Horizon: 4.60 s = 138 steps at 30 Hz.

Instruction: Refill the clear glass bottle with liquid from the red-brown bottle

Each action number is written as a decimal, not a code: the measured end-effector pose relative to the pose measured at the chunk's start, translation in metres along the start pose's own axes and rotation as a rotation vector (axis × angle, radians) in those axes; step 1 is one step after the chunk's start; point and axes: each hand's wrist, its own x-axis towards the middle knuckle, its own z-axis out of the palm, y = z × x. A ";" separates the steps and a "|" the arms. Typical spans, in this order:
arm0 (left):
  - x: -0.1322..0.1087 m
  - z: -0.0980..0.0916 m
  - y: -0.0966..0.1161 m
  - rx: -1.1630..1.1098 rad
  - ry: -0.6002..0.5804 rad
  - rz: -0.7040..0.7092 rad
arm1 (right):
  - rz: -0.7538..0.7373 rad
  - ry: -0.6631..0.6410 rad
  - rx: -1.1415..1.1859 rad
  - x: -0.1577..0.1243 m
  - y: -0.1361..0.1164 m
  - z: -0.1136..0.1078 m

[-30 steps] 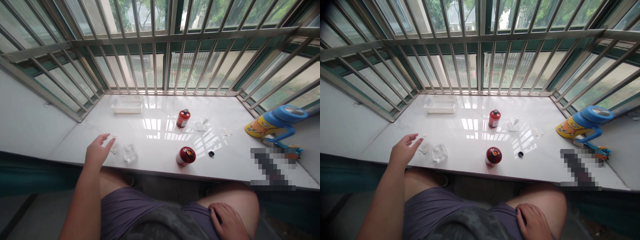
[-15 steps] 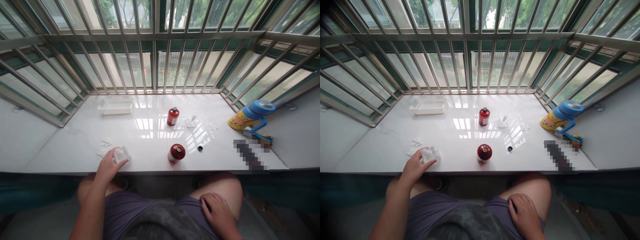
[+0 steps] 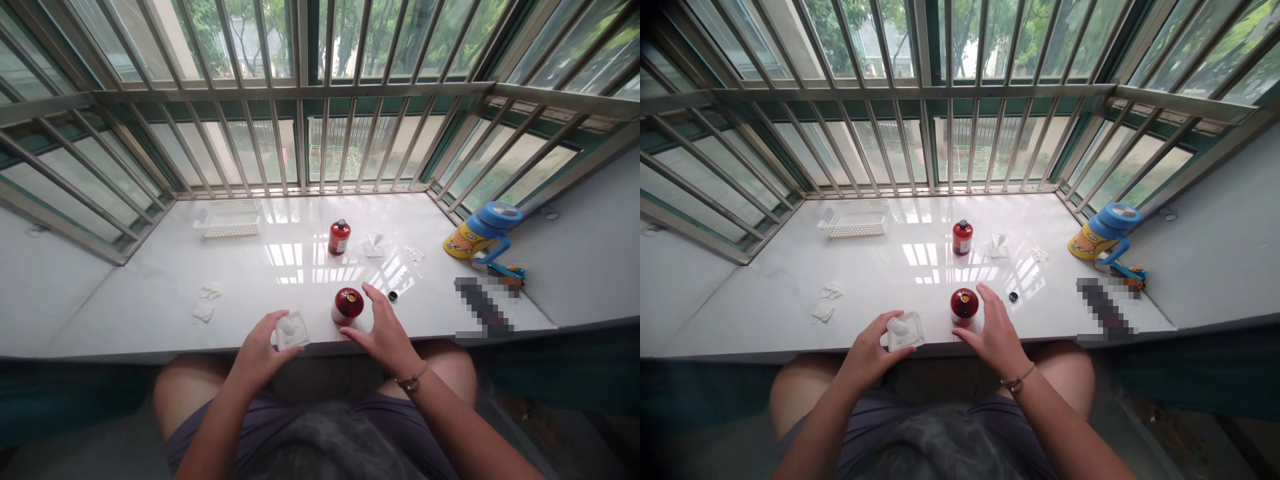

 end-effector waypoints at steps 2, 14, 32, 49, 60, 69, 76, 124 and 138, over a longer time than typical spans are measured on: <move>-0.004 0.004 0.005 -0.001 -0.022 0.032 | 0.006 -0.043 0.027 0.017 -0.003 0.011; -0.036 -0.023 -0.035 0.049 0.038 -0.126 | 0.351 0.332 -0.076 0.046 0.033 -0.099; 0.021 0.004 -0.016 -0.035 0.051 -0.081 | 0.214 0.046 -0.081 0.048 0.048 -0.027; 0.021 0.040 0.018 -0.079 -0.010 -0.021 | -0.170 0.075 0.016 -0.021 -0.036 -0.022; -0.026 0.078 0.072 -0.149 -0.093 0.099 | 0.032 0.008 0.218 -0.044 -0.069 0.008; -0.034 0.075 0.075 -0.229 -0.241 0.016 | 0.073 -0.014 0.231 -0.059 -0.066 -0.002; -0.043 0.079 0.062 -0.287 -0.298 0.030 | 0.155 -0.085 0.231 -0.074 -0.060 0.000; -0.050 0.072 0.045 -0.095 -0.034 0.191 | 0.029 -0.051 0.366 -0.086 -0.074 0.024; -0.022 0.077 0.049 -0.025 0.000 0.197 | 0.037 0.012 0.434 -0.049 -0.066 0.022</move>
